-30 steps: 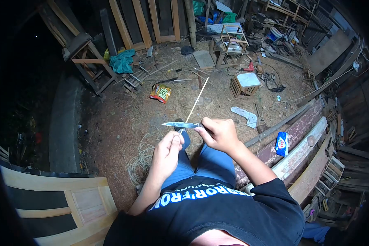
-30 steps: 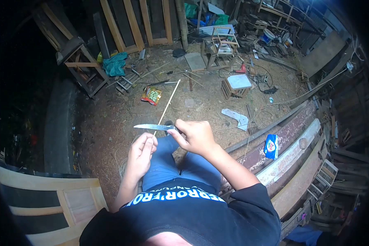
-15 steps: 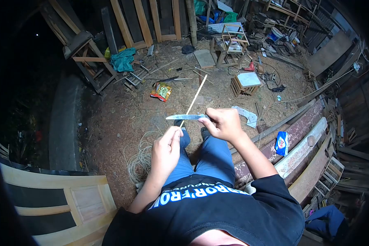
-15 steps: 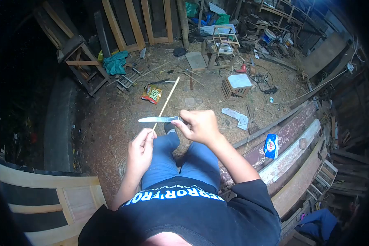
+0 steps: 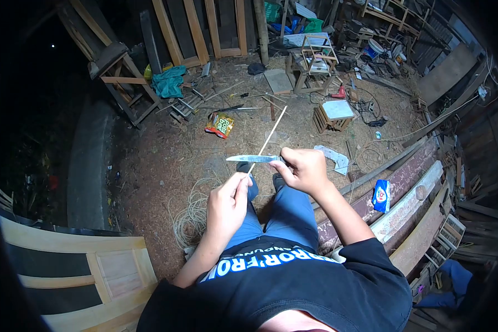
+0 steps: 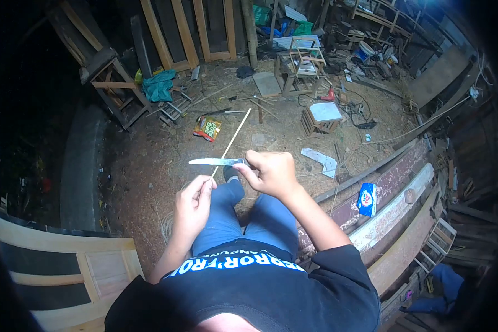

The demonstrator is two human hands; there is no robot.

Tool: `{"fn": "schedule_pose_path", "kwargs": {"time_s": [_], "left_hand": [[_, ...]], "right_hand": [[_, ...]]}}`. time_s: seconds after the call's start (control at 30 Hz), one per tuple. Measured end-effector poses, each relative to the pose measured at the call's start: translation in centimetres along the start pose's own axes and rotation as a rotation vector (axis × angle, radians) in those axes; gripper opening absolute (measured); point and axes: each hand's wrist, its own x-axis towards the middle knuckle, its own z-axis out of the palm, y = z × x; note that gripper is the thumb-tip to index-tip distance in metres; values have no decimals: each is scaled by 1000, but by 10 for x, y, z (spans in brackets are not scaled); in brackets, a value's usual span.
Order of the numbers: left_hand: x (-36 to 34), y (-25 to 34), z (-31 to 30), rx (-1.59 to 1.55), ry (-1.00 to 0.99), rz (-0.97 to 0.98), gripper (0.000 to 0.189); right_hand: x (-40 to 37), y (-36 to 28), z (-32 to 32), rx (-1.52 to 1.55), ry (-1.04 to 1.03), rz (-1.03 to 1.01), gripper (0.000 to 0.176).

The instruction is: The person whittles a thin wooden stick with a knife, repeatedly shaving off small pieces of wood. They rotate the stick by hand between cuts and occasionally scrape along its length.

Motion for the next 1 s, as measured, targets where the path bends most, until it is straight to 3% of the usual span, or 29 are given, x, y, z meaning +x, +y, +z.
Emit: {"fn": "schedule_pose_path", "kwargs": {"time_s": [0.17, 0.27, 0.33, 0.5, 0.63, 0.73, 0.8, 0.93, 1.0], "left_hand": [[2, -1, 2, -8, 36, 46, 10], [-2, -2, 1, 5, 23, 40, 11], [-1, 0, 3, -5, 13, 36, 11], [2, 1, 4, -146, -24, -62, 14], [3, -1, 6, -122, -40, -39, 14], [2, -1, 8, -111, -17, -43, 14], [4, -1, 5, -55, -37, -66, 13], [1, 4, 3, 45, 23, 63, 10], [3, 3, 5, 63, 59, 118, 9]], "right_hand": [[-3, -13, 3, -44, 76, -37, 42], [6, 8, -4, -62, 136, 164, 39], [-4, -3, 1, -67, 40, -11, 39], [1, 5, 0, -57, 39, 30, 41], [-2, -5, 2, -52, 46, -46, 43], [5, 12, 0, -88, 73, 67, 45], [-1, -2, 0, -62, 32, -11, 44], [12, 13, -14, -135, 76, 115, 43], [12, 9, -12, -71, 91, 51, 43]]}}
